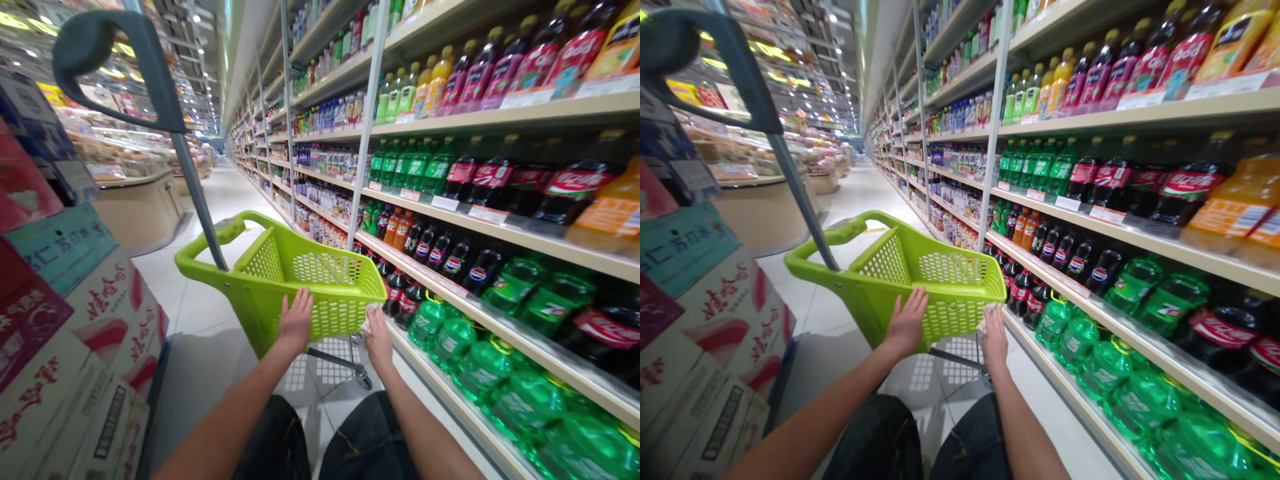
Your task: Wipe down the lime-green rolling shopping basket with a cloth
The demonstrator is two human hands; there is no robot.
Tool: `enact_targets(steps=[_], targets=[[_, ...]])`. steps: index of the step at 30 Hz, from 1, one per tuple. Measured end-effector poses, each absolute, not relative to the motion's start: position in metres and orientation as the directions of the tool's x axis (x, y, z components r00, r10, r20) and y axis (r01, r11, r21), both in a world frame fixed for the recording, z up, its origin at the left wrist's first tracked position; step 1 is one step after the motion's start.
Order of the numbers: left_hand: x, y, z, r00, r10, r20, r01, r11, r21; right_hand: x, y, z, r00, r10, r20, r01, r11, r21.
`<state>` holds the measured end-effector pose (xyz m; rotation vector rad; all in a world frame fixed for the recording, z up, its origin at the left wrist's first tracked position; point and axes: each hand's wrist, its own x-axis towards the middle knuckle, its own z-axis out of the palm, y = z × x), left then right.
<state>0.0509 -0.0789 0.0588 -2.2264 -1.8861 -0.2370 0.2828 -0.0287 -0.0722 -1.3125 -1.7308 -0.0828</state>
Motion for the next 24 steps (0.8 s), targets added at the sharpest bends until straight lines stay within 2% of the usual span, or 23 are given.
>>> enact_targets(steps=[2, 4, 9, 11, 16, 18, 24], targets=[[0.039, -0.086, 0.050, 0.208, 0.950, 0.232, 0.978, -0.199, -0.062, 0.281, -0.047, -0.103, -0.059, 0.766, 0.641, 0.780, 0.436, -0.450], [0.025, -0.092, 0.043, 0.230, 0.950, 0.211, 0.973, -0.222, -0.061, 0.277, -0.056, -0.110, -0.086, 0.764, 0.639, 0.773, 0.456, -0.441], [0.008, -0.099, 0.036, 0.188, 0.950, 0.251, 0.982, -0.175, -0.072, 0.250, -0.025, -0.036, -0.149, 0.644, 0.750, 0.762, 0.558, -0.329], [0.010, -0.100, 0.039, 0.200, 0.942, 0.270, 0.980, -0.189, -0.069, 0.236, -0.015, -0.025, -0.171, 0.634, 0.754, 0.764, 0.568, -0.304], [0.005, -0.107, 0.049, 0.202, 0.922, 0.331, 0.979, -0.194, -0.059, 0.215, -0.040, -0.077, -0.246, 0.764, 0.596, 0.760, 0.534, -0.371], [-0.003, -0.110, 0.052, 0.180, 0.924, 0.338, 0.984, -0.171, -0.056, 0.210, -0.049, -0.082, -0.273, 0.774, 0.571, 0.741, 0.548, -0.389], [-0.013, -0.111, 0.052, 0.125, 0.930, 0.346, 0.992, -0.114, -0.053, 0.194, -0.025, -0.012, -0.213, 0.670, 0.711, 0.719, 0.600, -0.350]])
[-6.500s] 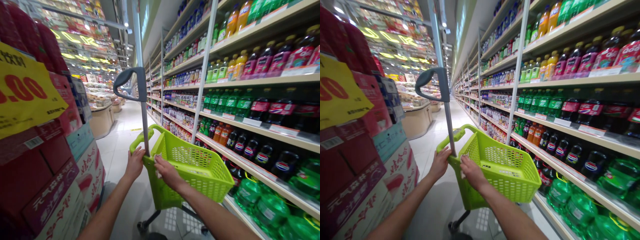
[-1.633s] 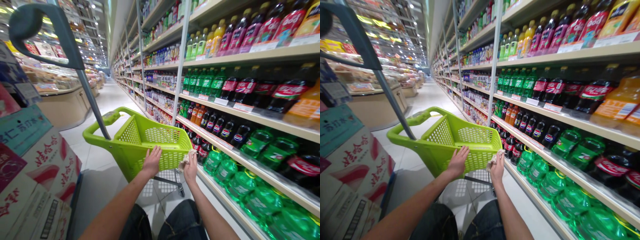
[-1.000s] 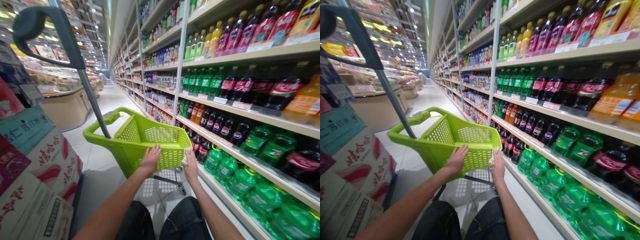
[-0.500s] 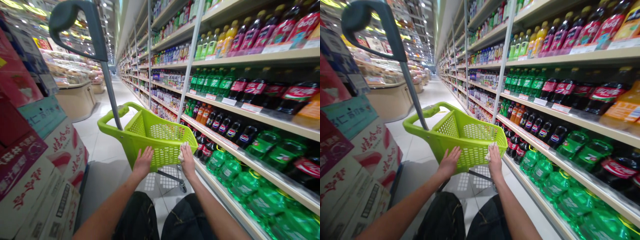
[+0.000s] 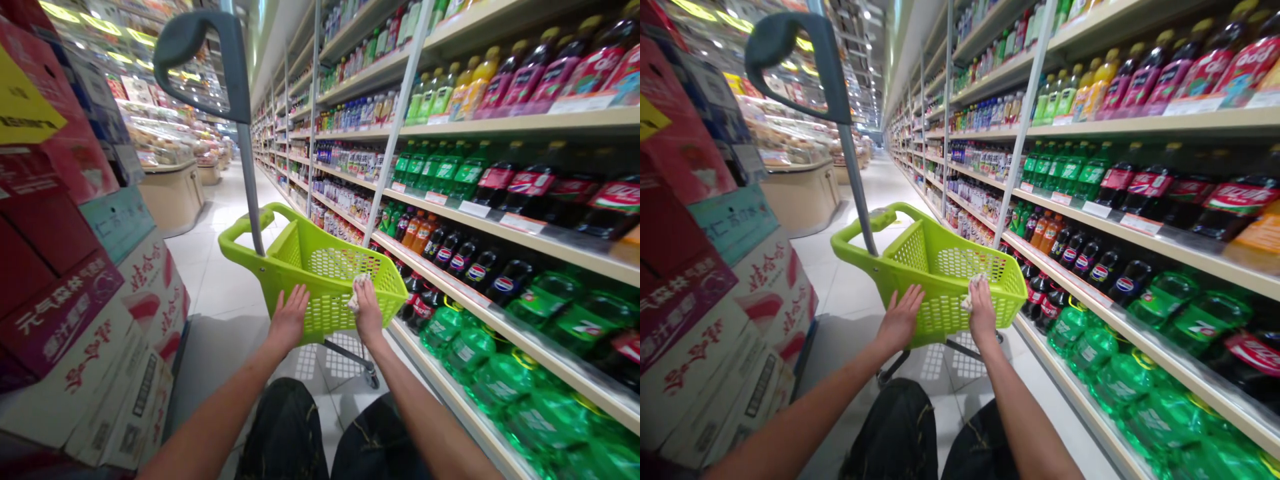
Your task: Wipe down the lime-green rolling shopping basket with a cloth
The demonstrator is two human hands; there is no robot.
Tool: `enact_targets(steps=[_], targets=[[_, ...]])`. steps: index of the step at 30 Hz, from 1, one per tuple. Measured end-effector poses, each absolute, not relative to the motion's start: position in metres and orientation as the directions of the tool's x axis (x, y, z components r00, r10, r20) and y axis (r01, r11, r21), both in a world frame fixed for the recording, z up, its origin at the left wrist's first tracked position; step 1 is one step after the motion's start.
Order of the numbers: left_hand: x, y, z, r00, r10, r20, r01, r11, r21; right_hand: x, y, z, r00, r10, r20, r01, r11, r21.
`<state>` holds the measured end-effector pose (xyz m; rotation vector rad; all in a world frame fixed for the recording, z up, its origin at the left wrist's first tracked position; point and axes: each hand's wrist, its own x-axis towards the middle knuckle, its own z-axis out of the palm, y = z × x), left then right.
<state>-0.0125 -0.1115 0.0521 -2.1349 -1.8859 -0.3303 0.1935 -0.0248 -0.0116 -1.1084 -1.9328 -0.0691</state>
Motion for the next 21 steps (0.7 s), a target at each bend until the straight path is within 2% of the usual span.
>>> enact_targets(steps=[2, 7, 14, 21], targets=[[-0.010, -0.113, 0.049, 0.139, 0.929, 0.342, 0.990, -0.131, -0.047, 0.191, -0.024, -0.018, -0.262, 0.662, 0.702, 0.718, 0.620, -0.317], [-0.019, -0.120, 0.040, 0.159, 0.924, 0.348, 0.987, -0.154, -0.041, 0.186, -0.048, -0.069, -0.425, 0.698, 0.577, 0.702, 0.657, -0.276], [-0.030, -0.119, 0.040, 0.105, 0.921, 0.376, 0.994, -0.098, -0.037, 0.161, -0.031, -0.004, -0.321, 0.639, 0.699, 0.710, 0.651, -0.269], [-0.035, -0.123, 0.035, 0.120, 0.915, 0.385, 0.993, -0.111, -0.047, 0.159, -0.052, -0.060, -0.501, 0.648, 0.574, 0.666, 0.712, -0.223]])
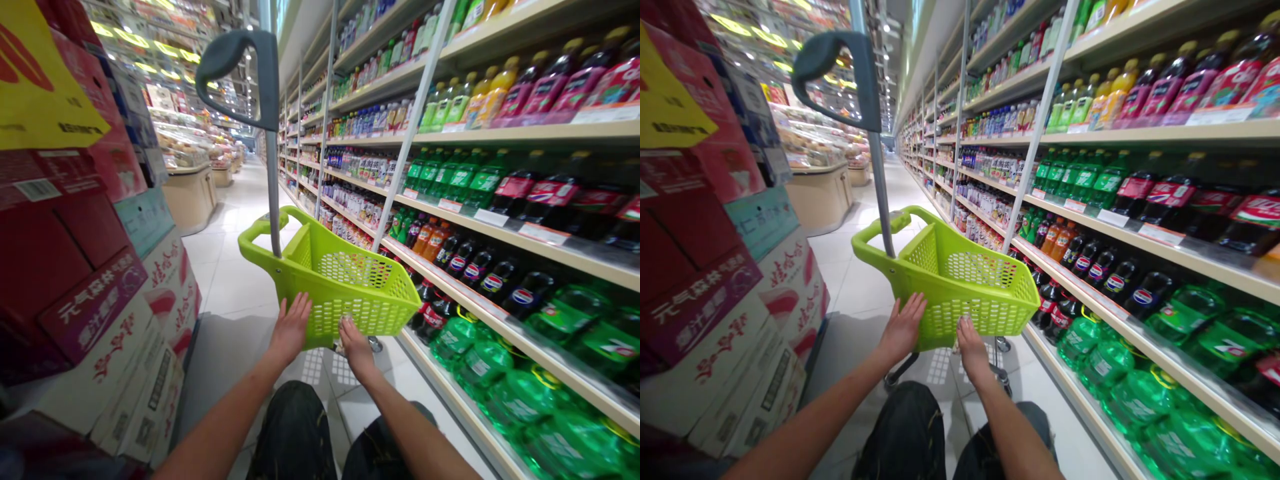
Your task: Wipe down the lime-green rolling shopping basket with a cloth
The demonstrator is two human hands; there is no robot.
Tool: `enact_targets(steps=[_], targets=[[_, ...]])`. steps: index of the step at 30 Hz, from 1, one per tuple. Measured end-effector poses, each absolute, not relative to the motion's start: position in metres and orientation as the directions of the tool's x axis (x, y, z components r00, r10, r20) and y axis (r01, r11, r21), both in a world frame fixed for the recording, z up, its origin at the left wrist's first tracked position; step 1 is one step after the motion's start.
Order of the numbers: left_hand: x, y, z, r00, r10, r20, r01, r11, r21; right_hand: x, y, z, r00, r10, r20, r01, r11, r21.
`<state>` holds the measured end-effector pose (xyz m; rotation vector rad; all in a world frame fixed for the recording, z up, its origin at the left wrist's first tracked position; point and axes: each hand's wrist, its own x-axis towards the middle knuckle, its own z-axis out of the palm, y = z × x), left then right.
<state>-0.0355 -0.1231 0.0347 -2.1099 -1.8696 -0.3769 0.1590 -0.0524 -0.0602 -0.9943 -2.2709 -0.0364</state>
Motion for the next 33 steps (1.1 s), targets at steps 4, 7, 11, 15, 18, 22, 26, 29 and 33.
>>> enact_targets(steps=[4, 7, 11, 15, 18, 22, 26, 29, 33], targets=[[-0.042, -0.122, 0.034, 0.088, 0.903, 0.421, 0.996, -0.072, -0.054, 0.147, -0.045, -0.021, -0.443, 0.615, 0.652, 0.679, 0.705, -0.204], [-0.040, -0.121, 0.033, 0.091, 0.886, 0.455, 0.996, -0.071, -0.061, 0.139, -0.034, -0.001, -0.420, 0.578, 0.699, 0.705, 0.693, -0.149], [-0.040, -0.124, 0.027, 0.124, 0.868, 0.481, 0.992, -0.097, -0.081, 0.141, -0.043, -0.032, -0.548, 0.575, 0.608, 0.704, 0.709, -0.036], [-0.051, -0.125, 0.028, 0.106, 0.859, 0.501, 0.994, -0.074, -0.084, 0.135, -0.053, -0.028, -0.570, 0.557, 0.604, 0.699, 0.715, 0.000], [-0.055, -0.123, 0.032, 0.071, 0.861, 0.504, 0.997, -0.044, -0.064, 0.119, -0.044, 0.012, -0.503, 0.514, 0.695, 0.695, 0.718, -0.028], [-0.055, -0.122, 0.035, 0.067, 0.862, 0.503, 0.997, -0.040, -0.065, 0.110, -0.035, 0.021, -0.501, 0.457, 0.735, 0.672, 0.740, -0.003], [-0.063, -0.126, 0.035, 0.052, 0.864, 0.501, 0.998, -0.021, -0.067, 0.117, -0.045, -0.020, -0.622, 0.448, 0.642, 0.617, 0.785, 0.050], [-0.073, -0.127, 0.038, 0.021, 0.851, 0.525, 0.998, 0.011, -0.058, 0.108, -0.050, -0.012, -0.622, 0.461, 0.633, 0.611, 0.791, 0.025], [-0.080, -0.124, 0.043, -0.033, 0.823, 0.567, 0.997, 0.066, -0.038, 0.079, -0.040, 0.041, -0.514, 0.429, 0.743, 0.610, 0.792, -0.035]])
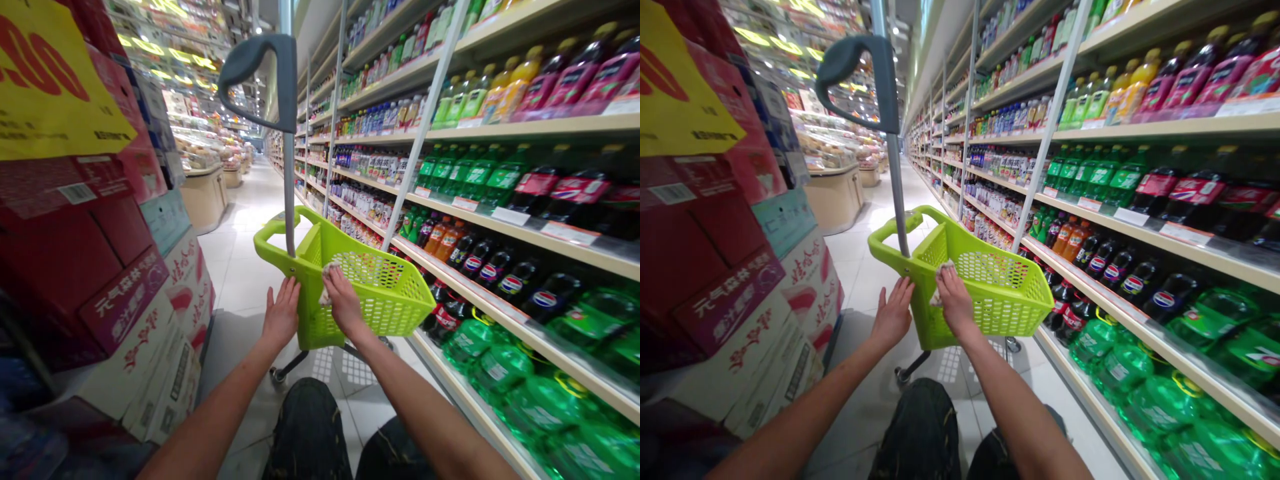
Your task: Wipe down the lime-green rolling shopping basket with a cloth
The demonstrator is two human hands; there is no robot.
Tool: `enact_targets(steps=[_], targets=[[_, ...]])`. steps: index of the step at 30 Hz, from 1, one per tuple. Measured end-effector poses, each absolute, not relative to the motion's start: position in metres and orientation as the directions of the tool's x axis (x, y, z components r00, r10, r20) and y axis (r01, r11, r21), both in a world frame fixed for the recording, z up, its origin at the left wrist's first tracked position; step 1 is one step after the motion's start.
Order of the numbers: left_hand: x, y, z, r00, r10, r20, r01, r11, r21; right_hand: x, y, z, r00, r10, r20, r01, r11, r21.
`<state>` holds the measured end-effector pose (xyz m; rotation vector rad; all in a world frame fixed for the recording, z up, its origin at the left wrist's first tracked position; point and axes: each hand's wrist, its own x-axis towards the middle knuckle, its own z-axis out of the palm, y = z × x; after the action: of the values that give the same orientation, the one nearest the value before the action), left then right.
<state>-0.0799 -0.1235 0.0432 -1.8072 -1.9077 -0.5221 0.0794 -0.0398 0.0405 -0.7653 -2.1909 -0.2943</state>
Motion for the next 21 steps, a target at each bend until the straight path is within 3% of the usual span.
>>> enact_targets(steps=[3, 8, 15, 21], targets=[[-0.082, -0.124, 0.044, -0.048, 0.828, 0.559, 0.996, 0.081, -0.034, 0.072, -0.038, 0.042, -0.529, 0.379, 0.759, 0.598, 0.802, 0.016], [-0.091, -0.130, 0.040, -0.078, 0.849, 0.523, 0.994, 0.105, -0.021, 0.074, -0.053, 0.007, -0.707, 0.313, 0.635, 0.507, 0.850, 0.146], [-0.098, -0.131, 0.042, -0.162, 0.863, 0.478, 0.985, 0.174, 0.019, 0.021, -0.048, 0.076, -0.614, 0.271, 0.741, 0.504, 0.858, 0.103], [-0.113, -0.137, 0.045, -0.175, 0.833, 0.525, 0.984, 0.173, 0.053, 0.032, -0.063, 0.029, -0.846, 0.219, 0.487, 0.367, 0.901, 0.232]])
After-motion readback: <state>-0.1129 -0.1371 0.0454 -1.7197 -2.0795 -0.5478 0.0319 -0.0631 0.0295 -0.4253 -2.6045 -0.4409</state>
